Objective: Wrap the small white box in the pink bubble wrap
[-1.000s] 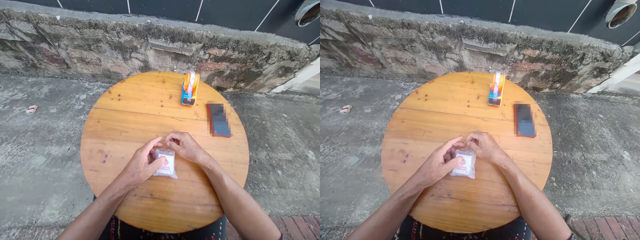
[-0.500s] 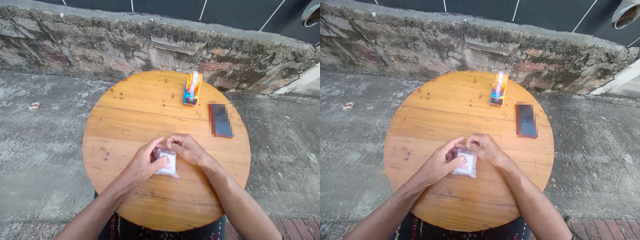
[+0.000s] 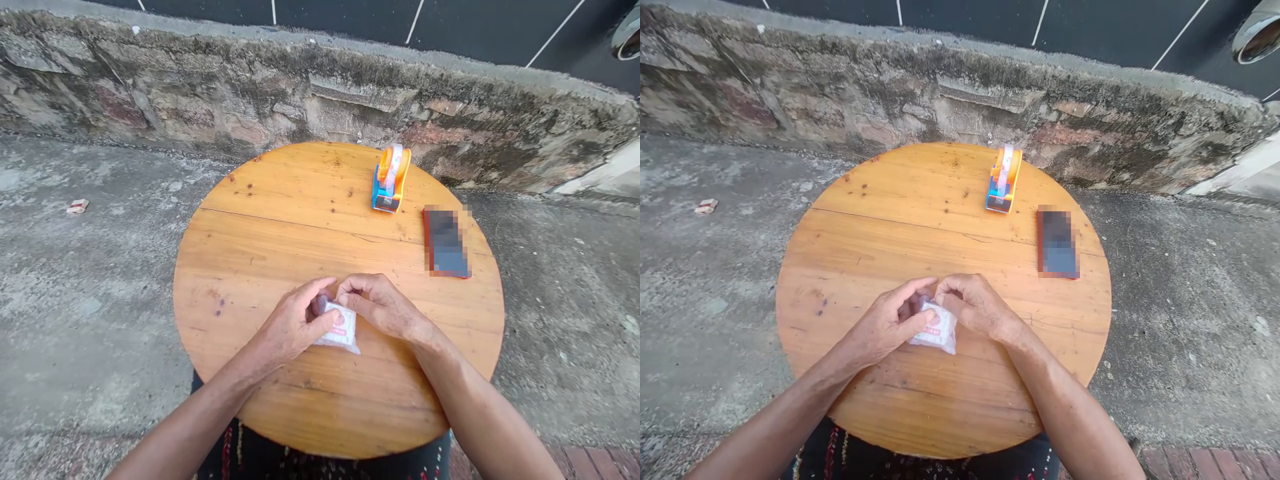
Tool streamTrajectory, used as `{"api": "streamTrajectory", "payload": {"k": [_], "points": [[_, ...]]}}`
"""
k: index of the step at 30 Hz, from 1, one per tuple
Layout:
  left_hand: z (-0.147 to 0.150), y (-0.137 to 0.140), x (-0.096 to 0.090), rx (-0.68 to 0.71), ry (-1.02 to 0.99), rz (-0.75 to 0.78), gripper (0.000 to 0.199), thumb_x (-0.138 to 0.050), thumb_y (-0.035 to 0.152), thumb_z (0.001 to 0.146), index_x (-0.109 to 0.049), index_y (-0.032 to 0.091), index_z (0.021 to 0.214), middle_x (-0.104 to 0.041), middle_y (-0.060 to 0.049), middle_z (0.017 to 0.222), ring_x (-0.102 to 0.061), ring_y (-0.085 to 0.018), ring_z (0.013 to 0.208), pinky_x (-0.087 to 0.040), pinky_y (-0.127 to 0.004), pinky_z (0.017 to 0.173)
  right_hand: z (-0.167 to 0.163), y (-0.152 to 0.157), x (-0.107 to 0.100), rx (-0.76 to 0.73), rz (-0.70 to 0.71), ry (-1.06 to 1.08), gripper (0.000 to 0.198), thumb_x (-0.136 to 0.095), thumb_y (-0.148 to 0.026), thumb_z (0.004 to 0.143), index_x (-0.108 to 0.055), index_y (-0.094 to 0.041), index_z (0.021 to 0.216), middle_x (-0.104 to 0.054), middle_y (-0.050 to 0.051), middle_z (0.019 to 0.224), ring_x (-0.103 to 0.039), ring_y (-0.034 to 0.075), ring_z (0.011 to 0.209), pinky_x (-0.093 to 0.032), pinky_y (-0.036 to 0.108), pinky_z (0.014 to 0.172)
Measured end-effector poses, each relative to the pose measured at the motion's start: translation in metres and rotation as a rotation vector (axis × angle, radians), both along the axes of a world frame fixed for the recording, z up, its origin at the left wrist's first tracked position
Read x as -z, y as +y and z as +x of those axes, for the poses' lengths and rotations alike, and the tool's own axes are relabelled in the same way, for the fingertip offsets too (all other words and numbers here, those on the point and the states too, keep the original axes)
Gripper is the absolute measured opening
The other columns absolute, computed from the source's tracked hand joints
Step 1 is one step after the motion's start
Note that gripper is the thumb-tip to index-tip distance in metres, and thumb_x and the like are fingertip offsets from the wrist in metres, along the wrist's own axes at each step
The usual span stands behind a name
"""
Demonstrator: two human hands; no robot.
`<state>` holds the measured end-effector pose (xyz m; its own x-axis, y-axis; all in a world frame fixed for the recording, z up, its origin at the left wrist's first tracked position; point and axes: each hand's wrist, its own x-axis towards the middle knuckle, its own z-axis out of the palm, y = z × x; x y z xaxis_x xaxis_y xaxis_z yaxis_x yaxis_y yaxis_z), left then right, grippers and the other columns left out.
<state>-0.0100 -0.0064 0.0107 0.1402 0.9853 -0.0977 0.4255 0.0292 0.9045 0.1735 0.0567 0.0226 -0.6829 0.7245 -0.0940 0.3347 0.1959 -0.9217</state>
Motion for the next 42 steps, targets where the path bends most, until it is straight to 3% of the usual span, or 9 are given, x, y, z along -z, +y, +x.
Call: {"api": "streamTrajectory", "payload": {"k": [12,18,25,31,36,42], "points": [[0.001,-0.003,0.003,0.031,-0.022,0.083,0.027,-0.059,0.023,0.082,-0.064,0.021,0.108,-0.066,0.000,0.093,-0.058,-0.014,0.078,-0.044,-0.023,0.070,0.003,-0.003,-0.008,-0.064,0.070,-0.007,0.021,-0.048,-0.025,0.091,-0.063,-0.016,0.079,-0.064,0.002,0.076,-0.056,0.013,0.069,-0.043,0.024,0.065],[0.001,-0.002,0.005,0.052,-0.022,0.100,0.020,-0.058,0.025,0.083,-0.066,0.020,0.100,-0.063,-0.001,0.089,-0.056,-0.014,0.077,-0.043,-0.023,0.065,0.008,-0.006,-0.015,-0.126,0.197,-0.091,0.012,-0.055,-0.022,0.090,-0.067,-0.018,0.088,-0.066,0.001,0.080,-0.058,0.012,0.072,-0.044,0.025,0.070],[0.001,-0.002,0.000,0.069,0.012,0.091,0.015,-0.055,0.023,0.083,-0.067,0.018,0.091,-0.062,-0.002,0.085,-0.054,-0.013,0.073,-0.041,-0.023,0.063,0.008,-0.010,-0.016,-0.130,0.457,-0.179,0.006,-0.063,-0.023,0.086,-0.068,-0.021,0.089,-0.066,0.001,0.079,-0.058,0.015,0.077,-0.039,0.031,0.078],[0.001,-0.002,-0.002,0.086,0.023,0.091,0.016,-0.055,0.025,0.085,-0.067,0.018,0.093,-0.064,-0.002,0.087,-0.054,-0.014,0.075,-0.041,-0.024,0.065,0.013,-0.009,-0.015,-0.093,0.433,-0.166,0.013,-0.066,-0.031,0.086,-0.064,-0.020,0.091,-0.065,0.001,0.084,-0.058,0.015,0.078,-0.040,0.030,0.078],[0.000,-0.002,-0.001,0.079,0.008,0.084,0.014,-0.057,0.024,0.085,-0.066,0.020,0.095,-0.064,-0.002,0.090,-0.056,-0.014,0.078,-0.041,-0.023,0.066,0.022,-0.006,-0.013,-0.161,0.373,-0.172,0.037,-0.069,-0.041,0.082,-0.059,-0.023,0.113,-0.064,0.005,0.107,-0.056,0.020,0.098,-0.042,0.034,0.086],[0.001,-0.002,0.000,0.087,0.003,0.081,0.013,-0.056,0.024,0.085,-0.065,0.020,0.094,-0.064,-0.002,0.091,-0.055,-0.014,0.076,-0.041,-0.023,0.065,0.020,-0.006,-0.013,-0.253,0.377,-0.189,0.021,-0.063,-0.036,0.088,-0.065,-0.024,0.104,-0.064,0.004,0.103,-0.056,0.019,0.095,-0.040,0.035,0.087]]}}
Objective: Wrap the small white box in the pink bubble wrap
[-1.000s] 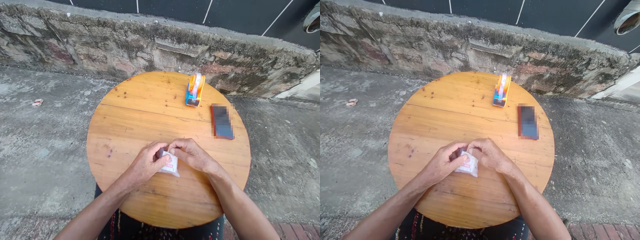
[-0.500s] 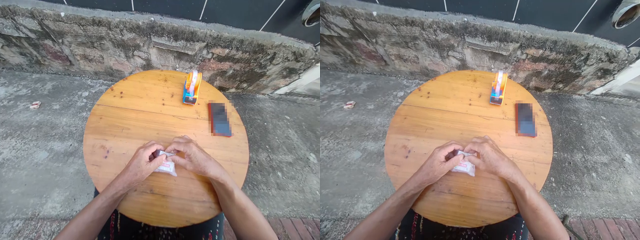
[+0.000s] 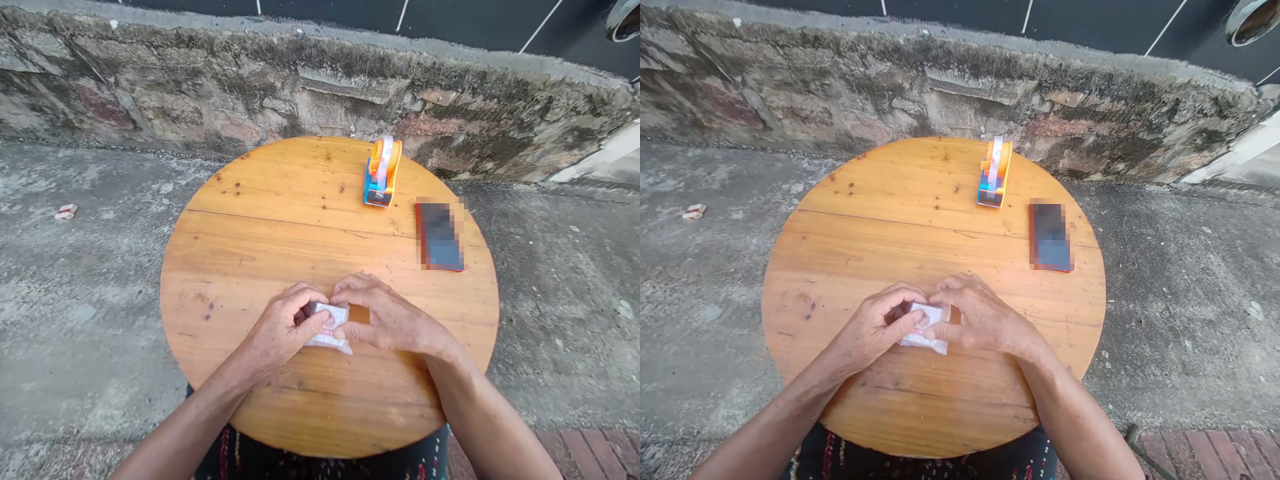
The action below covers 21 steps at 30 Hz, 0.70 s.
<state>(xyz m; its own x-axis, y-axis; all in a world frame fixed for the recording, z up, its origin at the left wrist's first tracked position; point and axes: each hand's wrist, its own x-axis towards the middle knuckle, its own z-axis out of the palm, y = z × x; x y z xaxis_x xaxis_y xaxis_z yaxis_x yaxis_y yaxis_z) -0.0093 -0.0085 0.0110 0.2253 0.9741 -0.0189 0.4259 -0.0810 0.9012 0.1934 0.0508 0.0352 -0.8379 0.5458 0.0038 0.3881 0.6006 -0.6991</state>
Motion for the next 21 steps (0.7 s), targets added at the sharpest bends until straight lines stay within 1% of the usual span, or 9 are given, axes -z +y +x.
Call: {"api": "streamTrajectory", "payload": {"k": [2,5,9,13,16,19,21], "points": [[0.0005,0.0000,-0.0003,-0.003,-0.004,-0.006,0.013,-0.056,0.026,0.086,-0.065,0.020,0.093,-0.064,-0.002,0.092,-0.056,-0.014,0.078,-0.042,-0.024,0.066,-0.0014,0.0001,-0.0002,-0.010,-0.008,0.024,0.018,-0.059,-0.036,0.091,-0.065,-0.023,0.102,-0.064,0.003,0.100,-0.056,0.018,0.093,-0.040,0.034,0.087],[0.0010,-0.0003,-0.0007,-0.005,0.001,-0.004,0.012,-0.056,0.026,0.086,-0.065,0.020,0.091,-0.064,-0.002,0.092,-0.056,-0.014,0.079,-0.042,-0.024,0.068,-0.0025,0.0008,0.0000,-0.021,-0.007,0.032,0.019,-0.057,-0.038,0.092,-0.066,-0.022,0.097,-0.065,0.003,0.098,-0.057,0.017,0.091,-0.039,0.033,0.086],[0.0006,-0.0012,-0.0009,0.005,0.014,0.003,0.013,-0.054,0.026,0.087,-0.064,0.020,0.091,-0.064,-0.002,0.090,-0.056,-0.014,0.078,-0.042,-0.024,0.067,-0.0029,0.0022,0.0013,-0.016,0.004,0.028,0.024,-0.060,-0.043,0.090,-0.067,-0.021,0.092,-0.065,0.003,0.095,-0.057,0.016,0.089,-0.038,0.033,0.085],[-0.0004,-0.0012,-0.0002,0.012,0.029,0.010,0.013,-0.055,0.026,0.087,-0.064,0.020,0.093,-0.063,-0.001,0.090,-0.055,-0.014,0.078,-0.041,-0.025,0.068,-0.0026,0.0022,0.0024,0.021,0.020,0.008,0.026,-0.062,-0.046,0.087,-0.065,-0.021,0.093,-0.066,0.003,0.094,-0.058,0.017,0.089,-0.038,0.034,0.085],[-0.0008,-0.0006,0.0005,0.013,0.036,0.012,0.012,-0.055,0.025,0.087,-0.064,0.020,0.094,-0.063,-0.001,0.092,-0.055,-0.014,0.080,-0.041,-0.025,0.069,0.0001,0.0014,0.0021,0.061,0.017,-0.023,0.031,-0.065,-0.048,0.084,-0.063,-0.022,0.100,-0.067,0.003,0.098,-0.058,0.019,0.092,-0.040,0.035,0.086],[-0.0006,-0.0005,0.0008,0.004,0.032,0.006,0.012,-0.056,0.024,0.086,-0.064,0.021,0.095,-0.063,-0.001,0.092,-0.055,-0.014,0.080,-0.041,-0.025,0.069,0.0044,0.0002,0.0013,0.098,0.029,-0.044,0.045,-0.069,-0.052,0.078,-0.060,-0.023,0.112,-0.065,0.006,0.108,-0.058,0.022,0.099,-0.041,0.036,0.087],[-0.0003,-0.0007,0.0009,-0.004,0.029,0.000,0.012,-0.056,0.022,0.085,-0.064,0.021,0.094,-0.063,-0.001,0.092,-0.055,-0.014,0.080,-0.041,-0.025,0.068,0.0062,-0.0010,0.0006,0.133,0.038,-0.077,0.049,-0.071,-0.052,0.077,-0.059,-0.022,0.114,-0.065,0.007,0.110,-0.059,0.024,0.100,-0.042,0.037,0.086]]}}
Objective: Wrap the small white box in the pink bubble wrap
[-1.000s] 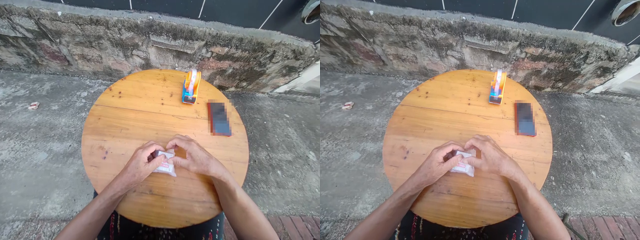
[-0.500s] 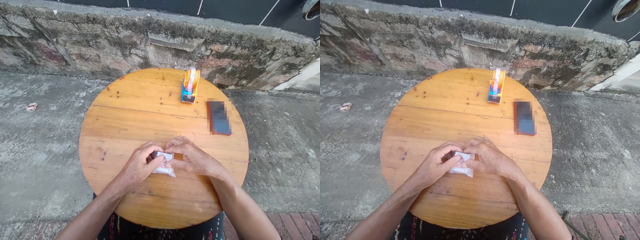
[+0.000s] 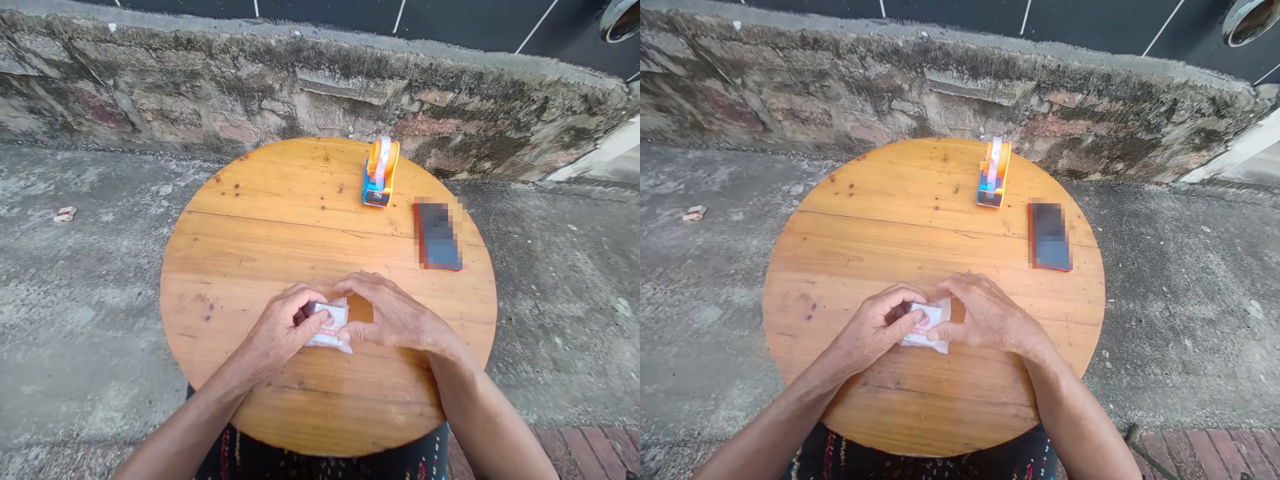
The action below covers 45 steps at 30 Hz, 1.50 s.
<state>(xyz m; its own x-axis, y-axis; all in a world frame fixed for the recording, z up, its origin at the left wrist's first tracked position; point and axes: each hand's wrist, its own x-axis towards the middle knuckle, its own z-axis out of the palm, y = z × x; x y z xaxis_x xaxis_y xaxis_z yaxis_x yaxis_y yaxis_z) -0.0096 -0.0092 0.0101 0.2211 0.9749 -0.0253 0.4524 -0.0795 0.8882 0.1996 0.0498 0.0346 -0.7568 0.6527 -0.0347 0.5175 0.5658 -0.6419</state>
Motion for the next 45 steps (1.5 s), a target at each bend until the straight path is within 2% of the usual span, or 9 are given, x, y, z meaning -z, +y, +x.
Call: {"api": "streamTrajectory", "payload": {"k": [8,14,20,27,31,36,41,45], "points": [[0.001,0.000,0.000,-0.017,-0.011,-0.006,0.010,-0.057,0.025,0.085,-0.064,0.022,0.092,-0.063,0.001,0.090,-0.056,-0.013,0.078,-0.041,-0.024,0.066,-0.008,-0.005,-0.002,0.005,-0.045,-0.015,0.028,-0.067,-0.034,0.082,-0.063,-0.022,0.107,-0.069,0.004,0.100,-0.063,0.021,0.090,-0.045,0.033,0.080],[0.002,0.000,0.000,-0.014,-0.012,-0.006,0.011,-0.057,0.026,0.085,-0.065,0.021,0.091,-0.063,0.000,0.089,-0.056,-0.013,0.077,-0.041,-0.024,0.066,-0.009,-0.001,0.000,-0.045,-0.106,0.041,0.017,-0.065,-0.034,0.085,-0.065,-0.019,0.094,-0.069,0.002,0.090,-0.062,0.017,0.082,-0.045,0.028,0.074],[0.002,-0.001,-0.002,-0.022,0.005,0.003,0.010,-0.057,0.024,0.085,-0.065,0.021,0.090,-0.062,0.001,0.086,-0.055,-0.013,0.076,-0.040,-0.024,0.065,-0.008,-0.001,0.003,0.006,-0.100,0.042,0.025,-0.069,-0.035,0.082,-0.063,-0.020,0.101,-0.068,0.002,0.095,-0.061,0.016,0.083,-0.044,0.028,0.075],[0.002,0.000,-0.004,-0.017,0.007,0.010,0.010,-0.057,0.024,0.084,-0.066,0.020,0.088,-0.062,0.000,0.086,-0.055,-0.013,0.076,-0.040,-0.024,0.065,-0.007,0.003,0.002,-0.113,-0.107,0.049,0.019,-0.061,-0.037,0.089,-0.065,-0.021,0.098,-0.068,0.000,0.091,-0.060,0.015,0.083,-0.042,0.027,0.076],[0.003,-0.001,-0.004,-0.030,-0.005,-0.001,0.011,-0.059,0.024,0.083,-0.066,0.020,0.090,-0.062,0.000,0.084,-0.055,-0.013,0.074,-0.041,-0.024,0.064,-0.006,0.003,0.003,-0.100,-0.073,0.045,0.022,-0.061,-0.041,0.088,-0.064,-0.022,0.098,-0.068,0.000,0.091,-0.060,0.015,0.083,-0.042,0.028,0.078],[0.001,-0.002,-0.002,-0.068,-0.064,-0.051,0.017,-0.060,0.026,0.083,-0.065,0.021,0.098,-0.061,0.001,0.080,-0.054,-0.011,0.068,-0.042,-0.022,0.059,-0.005,0.001,0.004,-0.064,-0.047,0.057,0.026,-0.066,-0.042,0.085,-0.063,-0.023,0.102,-0.068,0.000,0.095,-0.061,0.016,0.086,-0.042,0.029,0.080],[-0.004,-0.003,-0.002,-0.041,-0.121,-0.073,0.023,-0.061,0.034,0.082,-0.065,0.020,0.100,-0.059,0.000,0.085,-0.054,-0.011,0.067,-0.043,-0.022,0.056,-0.004,0.002,0.005,-0.059,-0.042,0.062,0.029,-0.067,-0.045,0.083,-0.063,-0.023,0.101,-0.066,0.001,0.095,-0.060,0.017,0.085,-0.043,0.030,0.078],[-0.008,-0.002,-0.006,-0.021,-0.117,-0.045,0.032,-0.064,0.034,0.078,-0.063,0.017,0.104,-0.056,0.000,0.079,-0.052,-0.011,0.064,-0.043,-0.023,0.056,-0.004,0.003,0.004,-0.070,-0.032,0.099,0.031,-0.067,-0.045,0.083,-0.062,-0.023,0.104,-0.065,0.003,0.103,-0.059,0.019,0.092,-0.043,0.033,0.084]]}}
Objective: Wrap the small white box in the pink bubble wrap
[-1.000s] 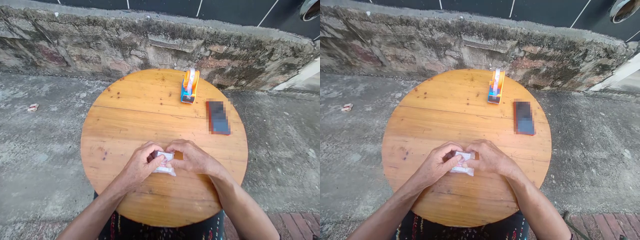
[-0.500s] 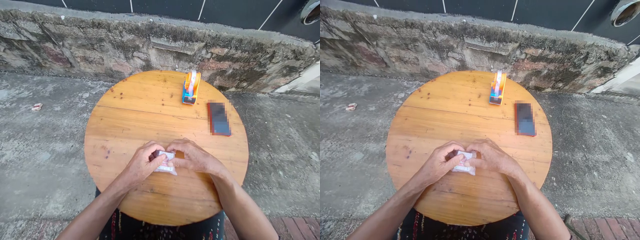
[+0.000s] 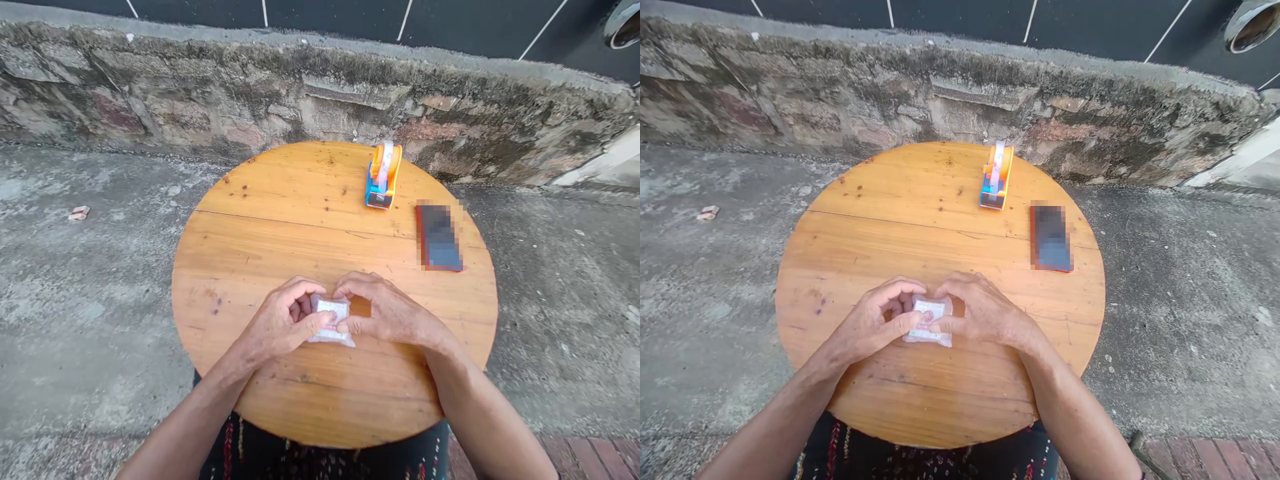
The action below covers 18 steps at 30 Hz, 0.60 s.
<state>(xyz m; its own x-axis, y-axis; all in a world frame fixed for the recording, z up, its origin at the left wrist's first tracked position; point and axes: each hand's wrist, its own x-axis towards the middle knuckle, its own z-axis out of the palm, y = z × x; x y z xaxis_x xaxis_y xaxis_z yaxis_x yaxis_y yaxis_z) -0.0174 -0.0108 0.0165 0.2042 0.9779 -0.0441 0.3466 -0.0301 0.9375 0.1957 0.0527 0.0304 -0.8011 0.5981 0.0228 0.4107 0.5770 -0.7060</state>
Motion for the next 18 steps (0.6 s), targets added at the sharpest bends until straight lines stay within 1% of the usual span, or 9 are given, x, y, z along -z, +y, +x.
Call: {"api": "streamTrajectory", "payload": {"k": [3,6,9,13,18], "points": [[-0.0020,0.0006,-0.0035,0.046,0.043,0.005,0.036,-0.068,0.031,0.074,-0.062,0.017,0.107,-0.056,0.000,0.079,-0.051,-0.010,0.065,-0.041,-0.022,0.056,-0.0008,-0.0009,-0.0030,-0.023,-0.016,0.034,0.034,-0.070,-0.046,0.080,-0.060,-0.023,0.104,-0.064,0.003,0.106,-0.058,0.019,0.098,-0.042,0.033,0.088],[-0.0031,0.0005,-0.0062,0.096,0.054,-0.020,0.038,-0.071,0.033,0.071,-0.061,0.018,0.105,-0.059,0.000,0.081,-0.051,-0.011,0.067,-0.041,-0.022,0.059,-0.0009,-0.0019,-0.0047,-0.031,-0.019,0.026,0.043,-0.073,-0.049,0.075,-0.059,-0.025,0.108,-0.063,0.002,0.110,-0.057,0.019,0.101,-0.042,0.034,0.090],[-0.0039,-0.0002,-0.0083,0.114,0.064,-0.030,0.039,-0.073,0.033,0.069,-0.061,0.019,0.103,-0.061,0.000,0.083,-0.053,-0.012,0.070,-0.042,-0.023,0.062,-0.0002,-0.0025,-0.0043,-0.033,-0.013,0.007,0.051,-0.075,-0.052,0.072,-0.057,-0.026,0.112,-0.062,0.003,0.113,-0.056,0.021,0.104,-0.041,0.036,0.091],[-0.0065,-0.0013,-0.0089,0.145,0.082,-0.043,0.041,-0.073,0.028,0.066,-0.059,0.021,0.105,-0.060,0.001,0.086,-0.054,-0.013,0.074,-0.044,-0.025,0.066,-0.0002,-0.0037,-0.0042,-0.020,-0.020,-0.020,0.054,-0.076,-0.053,0.069,-0.056,-0.026,0.111,-0.062,0.003,0.110,-0.056,0.022,0.101,-0.041,0.037,0.089],[-0.0101,-0.0026,-0.0080,0.176,0.107,-0.013,0.045,-0.074,0.026,0.066,-0.058,0.024,0.108,-0.061,0.001,0.093,-0.054,-0.015,0.081,-0.045,-0.028,0.073,-0.0017,-0.0057,-0.0053,-0.015,-0.033,-0.056,0.057,-0.077,-0.056,0.067,-0.055,-0.025,0.110,-0.061,0.003,0.108,-0.055,0.022,0.098,-0.040,0.034,0.085]]}}
